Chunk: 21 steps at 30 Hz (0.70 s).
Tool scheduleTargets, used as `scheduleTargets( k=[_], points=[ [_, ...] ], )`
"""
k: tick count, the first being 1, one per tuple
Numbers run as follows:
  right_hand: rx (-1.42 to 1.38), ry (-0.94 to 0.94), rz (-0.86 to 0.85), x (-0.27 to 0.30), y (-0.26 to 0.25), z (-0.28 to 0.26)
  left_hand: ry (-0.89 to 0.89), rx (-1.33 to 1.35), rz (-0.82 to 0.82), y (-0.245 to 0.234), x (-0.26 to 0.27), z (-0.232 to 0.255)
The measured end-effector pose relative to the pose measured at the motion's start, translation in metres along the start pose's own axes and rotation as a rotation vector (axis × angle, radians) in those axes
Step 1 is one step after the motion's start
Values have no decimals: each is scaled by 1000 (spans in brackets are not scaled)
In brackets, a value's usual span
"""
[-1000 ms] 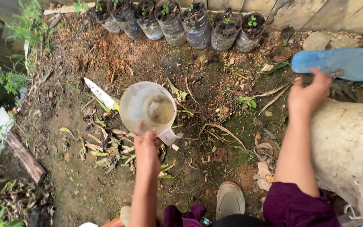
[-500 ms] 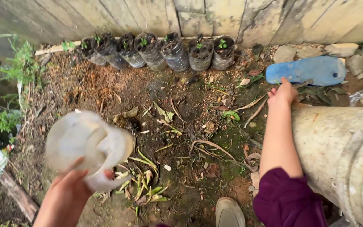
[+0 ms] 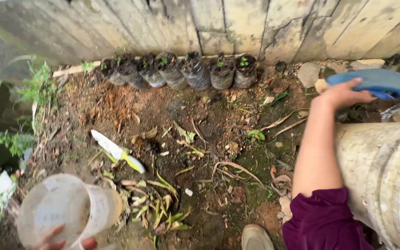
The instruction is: Cleaning up plant debris and soil from a garden area using hands and a trowel
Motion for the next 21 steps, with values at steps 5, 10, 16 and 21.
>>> scheduleTargets(
  k=[5, 10, 16, 21],
  points=[
    [194, 364, -281, 23, 1, -17, -442, 301, -50, 61, 67, 72],
    [387, 38, -1068, 200, 16, -197, -327, 381, -211, 96, 78, 113],
    [493, 83, -1632, 320, 11, -273, -285, 507, -230, 79, 73, 78],
    [606, 50, -2035, 401, 14, -238, -248, 754, -171, 18, 110, 18]
  ],
)
Point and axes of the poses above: each hand's wrist, its own x-axis away from the middle knuckle, its own y-axis out of the palm, z = x × y, the point moved 9 cm from there along -x, towards the middle knuckle, and after that the axes turned 13 degrees about -x, right-handed, at the moved point
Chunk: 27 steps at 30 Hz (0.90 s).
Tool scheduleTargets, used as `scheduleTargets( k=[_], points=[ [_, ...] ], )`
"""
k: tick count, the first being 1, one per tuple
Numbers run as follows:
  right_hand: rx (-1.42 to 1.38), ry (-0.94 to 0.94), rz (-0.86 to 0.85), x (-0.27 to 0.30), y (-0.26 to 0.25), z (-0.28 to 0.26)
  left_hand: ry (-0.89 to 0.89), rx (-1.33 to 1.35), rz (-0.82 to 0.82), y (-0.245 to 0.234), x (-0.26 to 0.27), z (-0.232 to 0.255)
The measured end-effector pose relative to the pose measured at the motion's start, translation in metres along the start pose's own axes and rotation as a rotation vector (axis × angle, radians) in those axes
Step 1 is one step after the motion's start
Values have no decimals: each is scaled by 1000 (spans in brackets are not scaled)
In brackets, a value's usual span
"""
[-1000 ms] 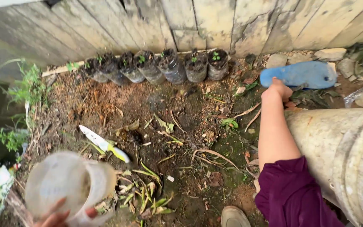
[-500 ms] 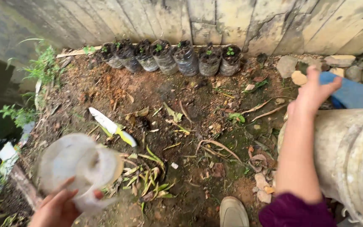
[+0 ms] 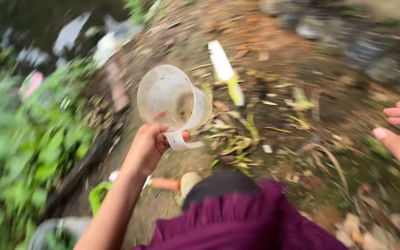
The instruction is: Cleaning up plant debris and soil from a garden area using hands and a trowel
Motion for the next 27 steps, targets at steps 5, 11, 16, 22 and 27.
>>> scheduleTargets(
  k=[5, 11, 16, 22, 27],
  points=[
    [127, -55, -392, -70, 131, 4, 146, 247, 338, -137, 63, -51],
    [336, -377, -842, -93, 342, 13, 85, 330, 844, -288, 122, -195],
    [1018, -171, -1240, 37, 492, -67, 28, 345, 954, -318, 165, -237],
    [704, -554, -1479, 212, 620, -40, -200, 567, 1066, -313, 193, -299],
    [611, -892, -1094, 275, 655, -9, -159, 662, 1120, -336, 193, -425]
  ],
)
Point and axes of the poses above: each hand's wrist, its own x-axis away from the middle knuckle, its own y-axis out of the palm, z = x × y, the point moved 9 cm from there along -x, towards the middle knuckle, and after that the axes turned 13 degrees about -x, right-handed, at the moved point
